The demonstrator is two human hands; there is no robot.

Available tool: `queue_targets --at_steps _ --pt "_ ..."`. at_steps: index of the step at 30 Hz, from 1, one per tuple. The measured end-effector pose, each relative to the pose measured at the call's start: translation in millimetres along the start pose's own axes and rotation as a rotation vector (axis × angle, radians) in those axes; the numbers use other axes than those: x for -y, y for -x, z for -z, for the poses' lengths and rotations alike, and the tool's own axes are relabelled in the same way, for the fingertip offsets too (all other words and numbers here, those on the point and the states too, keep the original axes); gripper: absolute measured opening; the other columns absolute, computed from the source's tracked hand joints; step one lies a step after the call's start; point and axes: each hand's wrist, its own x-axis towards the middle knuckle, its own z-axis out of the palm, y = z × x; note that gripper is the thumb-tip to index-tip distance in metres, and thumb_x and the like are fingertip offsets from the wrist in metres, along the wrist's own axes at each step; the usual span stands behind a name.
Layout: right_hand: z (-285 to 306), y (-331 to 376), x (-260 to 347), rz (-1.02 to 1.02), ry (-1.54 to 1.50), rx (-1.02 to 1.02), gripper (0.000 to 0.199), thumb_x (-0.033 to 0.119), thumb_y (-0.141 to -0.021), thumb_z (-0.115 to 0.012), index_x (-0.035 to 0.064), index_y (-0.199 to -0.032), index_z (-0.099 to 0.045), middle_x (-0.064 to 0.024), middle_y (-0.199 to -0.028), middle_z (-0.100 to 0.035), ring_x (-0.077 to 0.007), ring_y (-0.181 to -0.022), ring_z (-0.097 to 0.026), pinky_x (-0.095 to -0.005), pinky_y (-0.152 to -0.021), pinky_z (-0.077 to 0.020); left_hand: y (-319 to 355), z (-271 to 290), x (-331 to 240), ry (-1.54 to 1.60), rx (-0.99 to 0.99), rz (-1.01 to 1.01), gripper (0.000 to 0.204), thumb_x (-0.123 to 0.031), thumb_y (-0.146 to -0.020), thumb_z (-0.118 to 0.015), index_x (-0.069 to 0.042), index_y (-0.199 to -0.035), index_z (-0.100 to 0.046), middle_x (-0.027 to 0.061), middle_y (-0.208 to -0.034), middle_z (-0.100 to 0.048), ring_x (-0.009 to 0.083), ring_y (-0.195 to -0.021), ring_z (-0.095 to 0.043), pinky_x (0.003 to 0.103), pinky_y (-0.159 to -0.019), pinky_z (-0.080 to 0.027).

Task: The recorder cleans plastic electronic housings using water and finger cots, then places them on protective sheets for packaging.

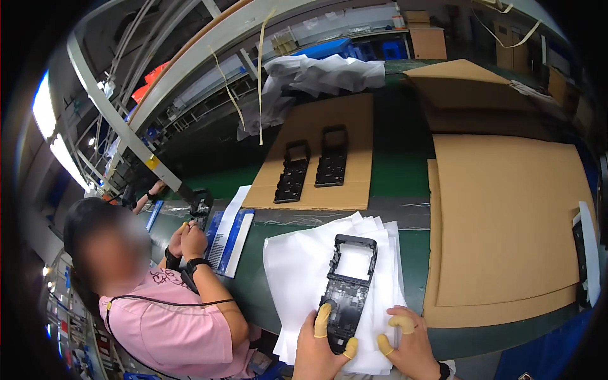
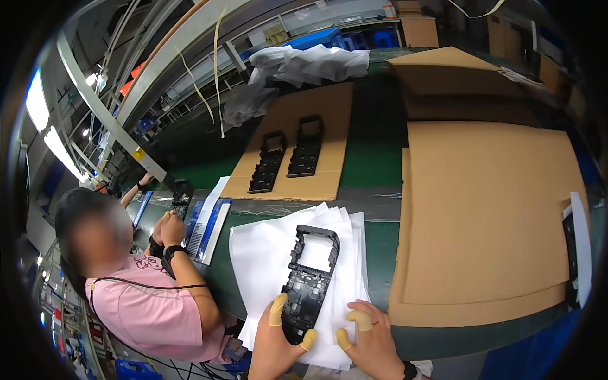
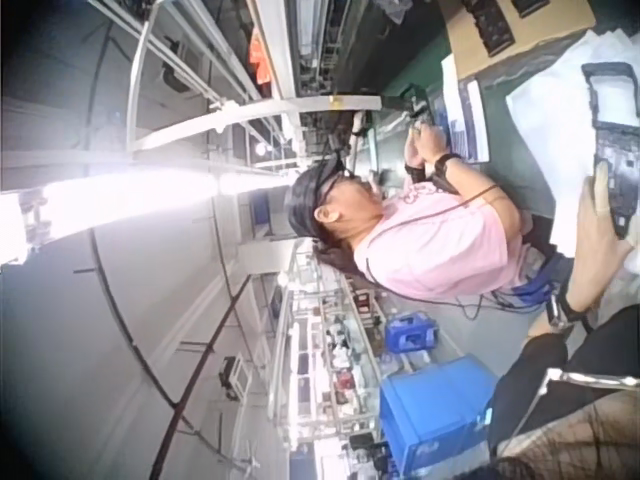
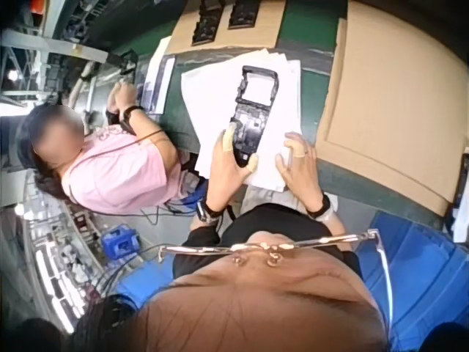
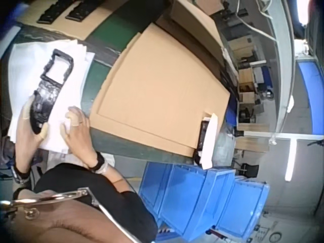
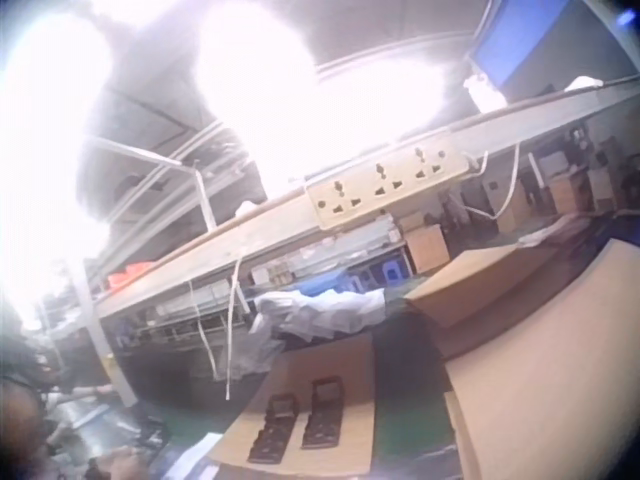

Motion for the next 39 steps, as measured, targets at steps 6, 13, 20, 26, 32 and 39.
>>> queue_targets --at_steps 6,13,20,26,32,39 --pt "5 -2 3 0.096 0.197 -0.001 0.033 0.01 -0.073 -0.057 0.0085 -0.106 -0.057 -0.0143 -0.125 -0.047 -0.0338 -0.121 -0.039 -0.047 -0.097 -0.0309 -5 -8 20 -0.495 0.034 -0.024 0.062 -0.019 -0.072 -0.058 -0.001 -0.129 -0.04 0.0385 -0.133 -0.024 0.0498 -0.115 -0.036 0.048 -0.1 -0.029" --pt "0 4 -7 0.138 0.182 0.181 0.032 0.013 -0.073 -0.059 0.0118 -0.105 -0.059 -0.0098 -0.126 -0.048 -0.0327 -0.123 -0.036 -0.0466 -0.093 -0.0312 -5 -10 36 -0.341 -0.005 -0.068 0.053 -0.027 -0.079 -0.064 -0.004 -0.123 -0.046 0.031 -0.129 -0.032 0.0464 -0.103 -0.042 0.049 -0.092 -0.035" --pt "-3 3 -6 0.066 0.204 0.198 0.049 0.018 -0.066 -0.069 0.0067 -0.113 -0.056 -0.0162 -0.118 -0.048 -0.0351 -0.112 -0.042 -0.0433 -0.094 -0.0319 23 -9 30 1.169 -0.216 0.038 0.059 -0.036 -0.09 -0.051 0.004 -0.13 -0.035 0.0232 -0.13 -0.042 0.0318 -0.114 -0.049 0.044 -0.098 -0.039" --pt "1 0 -1 0.064 0.308 0.136 0.044 0.021 -0.071 -0.066 0.0137 -0.114 -0.06 -0.0074 -0.13 -0.044 -0.0312 -0.124 -0.031 -0.0463 -0.095 -0.0278 18 4 -15 1.546 0.187 0.239 0.097 -0.073 -0.074 -0.043 0.005 -0.131 -0.034 0.0265 -0.12 -0.049 0.0335 -0.103 -0.056 0.045 -0.082 -0.051" --pt "0 0 -4 0.073 0.29 0.177 0.043 0.022 -0.071 -0.067 0.0132 -0.113 -0.061 -0.0041 -0.133 -0.043 -0.0305 -0.125 -0.032 -0.046 -0.094 -0.0279 22 -6 13 1.94 0.393 0.595 0.055 -0.024 -0.086 -0.054 0.007 -0.128 -0.036 0.0288 -0.121 -0.049 0.041 -0.1 -0.056 0.048 -0.09 -0.045" --pt "0 2 -8 0.087 0.28 0.152 0.045 0.023 -0.069 -0.07 0.0132 -0.111 -0.062 -0.0035 -0.132 -0.044 -0.0295 -0.125 -0.033 -0.0453 -0.093 -0.0277 14 0 -19 1.552 0.271 0.284 0.099 -0.074 -0.075 -0.041 0.004 -0.133 -0.03 0.027 -0.12 -0.048 0.0342 -0.102 -0.056 0.044 -0.081 -0.052"
